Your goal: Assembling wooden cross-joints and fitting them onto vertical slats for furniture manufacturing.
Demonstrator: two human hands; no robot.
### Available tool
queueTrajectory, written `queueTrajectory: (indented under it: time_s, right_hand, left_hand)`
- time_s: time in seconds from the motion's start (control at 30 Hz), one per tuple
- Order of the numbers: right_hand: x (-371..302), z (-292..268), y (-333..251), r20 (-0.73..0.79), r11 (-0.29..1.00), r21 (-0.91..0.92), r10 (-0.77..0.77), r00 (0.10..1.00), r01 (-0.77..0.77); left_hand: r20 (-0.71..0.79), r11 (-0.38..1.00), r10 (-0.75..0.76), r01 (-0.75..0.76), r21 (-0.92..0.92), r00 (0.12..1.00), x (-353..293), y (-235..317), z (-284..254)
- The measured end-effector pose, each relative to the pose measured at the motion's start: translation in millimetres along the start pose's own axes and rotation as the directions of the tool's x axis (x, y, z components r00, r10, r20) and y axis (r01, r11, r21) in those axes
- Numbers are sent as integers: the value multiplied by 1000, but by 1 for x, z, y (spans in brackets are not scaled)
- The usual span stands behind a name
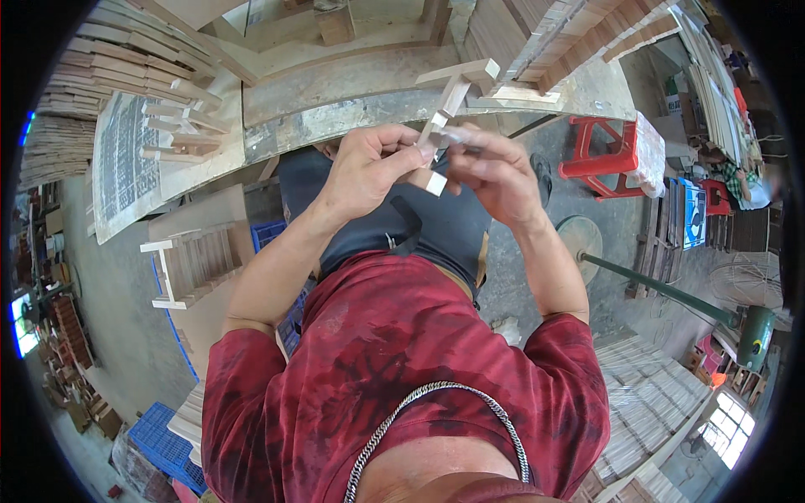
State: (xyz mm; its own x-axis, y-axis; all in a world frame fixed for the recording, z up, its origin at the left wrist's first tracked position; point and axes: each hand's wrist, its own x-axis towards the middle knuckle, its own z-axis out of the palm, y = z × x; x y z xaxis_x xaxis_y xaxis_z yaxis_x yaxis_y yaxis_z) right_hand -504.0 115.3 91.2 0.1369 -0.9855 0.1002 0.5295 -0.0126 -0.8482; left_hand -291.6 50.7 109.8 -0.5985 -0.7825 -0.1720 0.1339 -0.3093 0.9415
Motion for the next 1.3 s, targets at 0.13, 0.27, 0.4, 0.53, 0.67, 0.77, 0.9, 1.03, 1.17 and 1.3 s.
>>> queueTrajectory:
  time_s: [0.13, 0.27, 0.4, 0.53, 0.67, 0.77, 0.9, 1.03, 1.17, 1.3]
  right_hand:
    - [6, -16, -12, 54, 977, -157, -140, 989, 146]
    - [14, -7, -30, 286, 372, -843, -302, 909, 388]
    - [27, -3, -38, 554, -196, -832, -232, 799, 519]
    - [37, -10, -38, 716, -447, -660, -131, 686, 604]
    - [35, -2, -44, 714, -490, -627, -48, 699, 606]
    - [29, 1, -46, 712, -474, -627, -25, 702, 618]
    - [15, -13, -53, 713, -536, -598, -17, 701, 596]
    - [23, 5, -54, 753, -537, -600, -129, 645, 593]
    - [39, 20, -48, 743, -507, -614, -112, 660, 605]
    - [42, 24, -43, 734, -655, -486, 54, 677, 579]
  left_hand:
    - [10, 991, -28, 27, 129, 1000, -3, 2, -9]
    - [65, 993, -98, 102, -60, 993, -1, 1, -13]
    - [115, 985, -158, 165, -53, 981, -3, 1, -18]
    - [97, 980, -150, 161, -120, 984, -6, 0, -22]
    - [100, 963, -134, 153, -223, 986, -10, -3, -27]
    - [80, 967, -120, 135, -217, 990, -13, -5, -31]
    - [33, 986, -41, 46, -162, 999, -16, 8, -40]
    - [42, 996, -72, 73, -41, 997, -20, 14, -38]
    - [53, 996, -79, 81, -40, 995, -20, 11, -37]
    - [-11, 993, -84, 83, -89, 996, -27, 12, -39]
